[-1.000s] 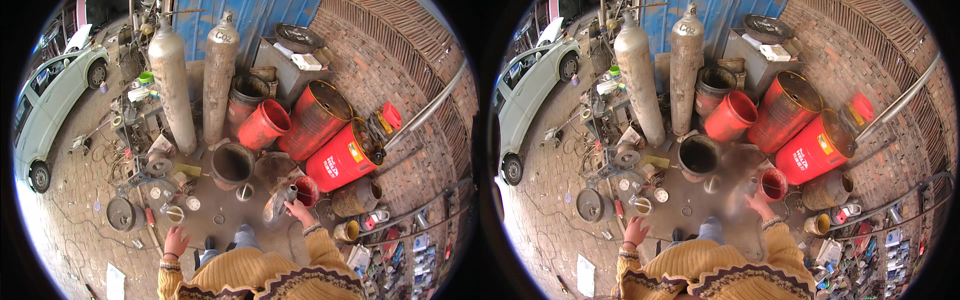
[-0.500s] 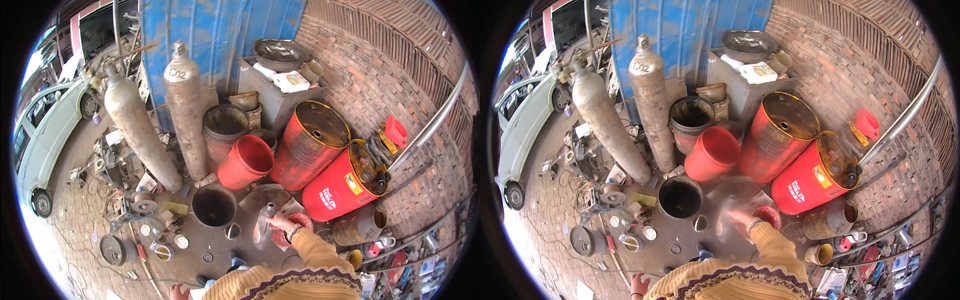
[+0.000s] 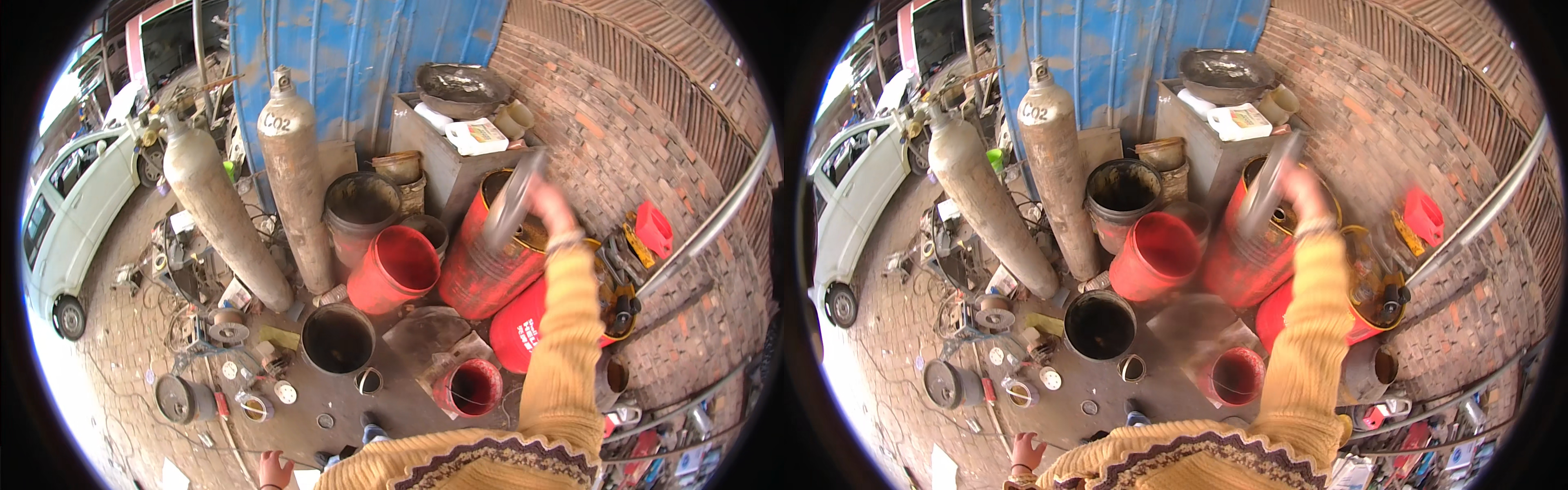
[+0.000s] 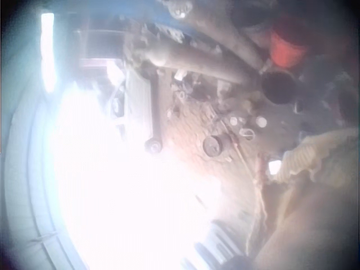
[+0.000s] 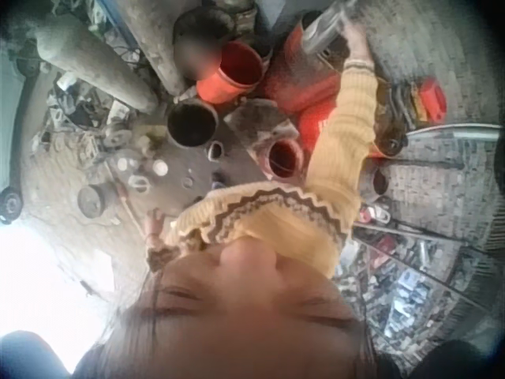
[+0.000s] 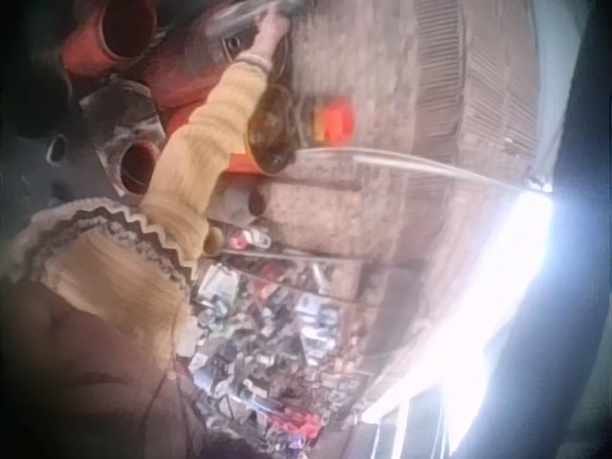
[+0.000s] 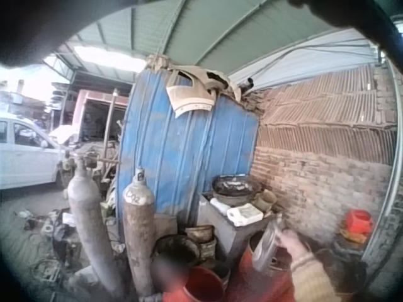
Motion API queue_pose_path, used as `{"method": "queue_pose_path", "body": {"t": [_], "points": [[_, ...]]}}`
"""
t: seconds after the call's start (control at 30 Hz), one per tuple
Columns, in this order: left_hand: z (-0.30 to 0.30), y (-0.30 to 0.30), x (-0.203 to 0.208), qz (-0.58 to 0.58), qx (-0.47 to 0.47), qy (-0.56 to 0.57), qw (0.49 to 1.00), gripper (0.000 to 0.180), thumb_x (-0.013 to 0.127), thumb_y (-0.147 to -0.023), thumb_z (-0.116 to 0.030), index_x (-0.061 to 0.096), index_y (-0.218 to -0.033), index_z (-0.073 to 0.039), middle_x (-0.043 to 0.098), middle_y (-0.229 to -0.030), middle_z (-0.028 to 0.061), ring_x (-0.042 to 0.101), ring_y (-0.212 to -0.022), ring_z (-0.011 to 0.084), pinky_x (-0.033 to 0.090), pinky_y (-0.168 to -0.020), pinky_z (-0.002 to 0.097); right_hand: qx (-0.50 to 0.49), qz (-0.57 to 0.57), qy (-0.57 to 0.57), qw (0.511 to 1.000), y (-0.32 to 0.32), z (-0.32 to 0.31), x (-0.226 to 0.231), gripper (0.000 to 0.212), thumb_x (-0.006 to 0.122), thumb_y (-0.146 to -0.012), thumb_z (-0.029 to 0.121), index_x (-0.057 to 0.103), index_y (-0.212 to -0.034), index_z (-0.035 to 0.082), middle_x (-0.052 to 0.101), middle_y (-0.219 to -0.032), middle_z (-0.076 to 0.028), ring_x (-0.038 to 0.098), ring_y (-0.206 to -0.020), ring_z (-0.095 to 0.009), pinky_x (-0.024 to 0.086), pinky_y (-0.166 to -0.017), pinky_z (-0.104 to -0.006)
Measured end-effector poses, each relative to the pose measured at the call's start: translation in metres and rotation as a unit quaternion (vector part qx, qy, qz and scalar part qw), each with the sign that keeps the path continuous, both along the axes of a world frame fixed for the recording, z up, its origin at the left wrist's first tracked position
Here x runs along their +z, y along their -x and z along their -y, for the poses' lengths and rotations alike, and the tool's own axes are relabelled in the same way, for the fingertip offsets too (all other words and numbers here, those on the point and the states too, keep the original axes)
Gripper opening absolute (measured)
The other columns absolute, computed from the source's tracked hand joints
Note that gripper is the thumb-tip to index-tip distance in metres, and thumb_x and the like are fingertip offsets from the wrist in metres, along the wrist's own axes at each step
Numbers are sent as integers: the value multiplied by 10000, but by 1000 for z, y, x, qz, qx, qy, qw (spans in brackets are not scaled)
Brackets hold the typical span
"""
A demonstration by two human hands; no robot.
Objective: The person sweeps a cluttered brick-paved area with a straw broom, gathering debris into a pile. They then walk through a workshop space, pick up a metal cup, and place it into a red barrel.
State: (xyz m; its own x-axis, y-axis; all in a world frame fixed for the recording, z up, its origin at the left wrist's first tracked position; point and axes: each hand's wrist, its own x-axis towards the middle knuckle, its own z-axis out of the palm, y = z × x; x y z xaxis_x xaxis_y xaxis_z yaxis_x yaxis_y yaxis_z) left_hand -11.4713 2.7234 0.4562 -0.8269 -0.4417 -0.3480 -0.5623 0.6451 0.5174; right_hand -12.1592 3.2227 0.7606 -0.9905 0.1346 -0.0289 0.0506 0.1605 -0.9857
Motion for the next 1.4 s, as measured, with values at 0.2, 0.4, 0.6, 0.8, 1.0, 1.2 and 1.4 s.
{"method": "queue_pose_path", "body": {"t": [0.2, 0.4, 0.6, 0.8, 1.0, 1.2, 1.4], "points": [[-43, -8, 6, -3, 116, -1, 993, 454, 744, -733, -250, 621, -1111, -32, 546, -1175, 199, 521, -1107, 370, 450, -938, 429, -160, -421, 34, 892, 23, 24, 199, 348, 625, -910, 377, 598, -854, 35, 636, -792, -56, 605, -745, -110, 467, -624, -276], [-60, -45, 2, -12, 129, -22, 991, 435, 751, -739, -245, 623, -1099, -37, 547, -1174, 186, 528, -1085, 375, 453, -926, 428, 116, -284, 106, 946, -66, 116, 44, 299, 514, -994, 334, 618, -1011, 54, 585, -785, 13, 528, -675, -65, 431, -603, -199], [-78, -99, 13, -76, 217, 4, 973, 377, 718, -765, -200, 601, -1087, -43, 553, -1141, 181, 528, -1077, 376, 453, -909, 431, 239, -14, 164, 957, -174, 196, -107, 197, 456, -1024, 260, 539, -928, 110, 429, -681, 63, 384, -553, -29, 324, -479, -177], [-123, -186, 15, -69, 290, -31, 954, 507, 698, -808, -213, 536, -1255, -37, 541, -1248, 198, 500, -1179, 373, 432, -993, 420, 422, 189, 156, 873, -342, 291, -219, 282, 421, -1036, 289, 477, -805, 137, 387, -655, 59, 318, -502, -35, 246, -430, -167], [-183, -250, 21, -203, 461, -3, 864, 572, 686, -831, -214, 468, -1327, -32, 486, -1331, 191, 444, -1252, 361, 390, -1052, 413, 554, 446, 18, 702, -606, 372, -289, 502, 347, -1007, 532, 530, -784, 121, 622, -851, -56, 579, -761, -162, 478, -672, -263], [-219, -305, 26, -287, 574, -20, 767, 606, 650, -872, -262, 409, -1363, 0, 447, -1370, 216, 433, -1275, 361, 381, -1056, 408, 600, 686, 56, 406, -819, 409, -279, 790, 207, -976, 623, 466, -1338, -30, 466, -1412, -163, 393, -1339, -283, 310, -1106, -440], [-245, -361, 8, -327, 726, -8, 605, 631, 551, -933, -330, 344, -1420, 13, 388, -1438, 227, 356, -1349, 375, 286, -1118, 424, 637, 691, -32, 340, -920, 417, -272, 838, 156, -967, 644, 399, -1400, -31, 417, -1453, -154, 365, -1353, -287, 256, -1132, -456]]}}
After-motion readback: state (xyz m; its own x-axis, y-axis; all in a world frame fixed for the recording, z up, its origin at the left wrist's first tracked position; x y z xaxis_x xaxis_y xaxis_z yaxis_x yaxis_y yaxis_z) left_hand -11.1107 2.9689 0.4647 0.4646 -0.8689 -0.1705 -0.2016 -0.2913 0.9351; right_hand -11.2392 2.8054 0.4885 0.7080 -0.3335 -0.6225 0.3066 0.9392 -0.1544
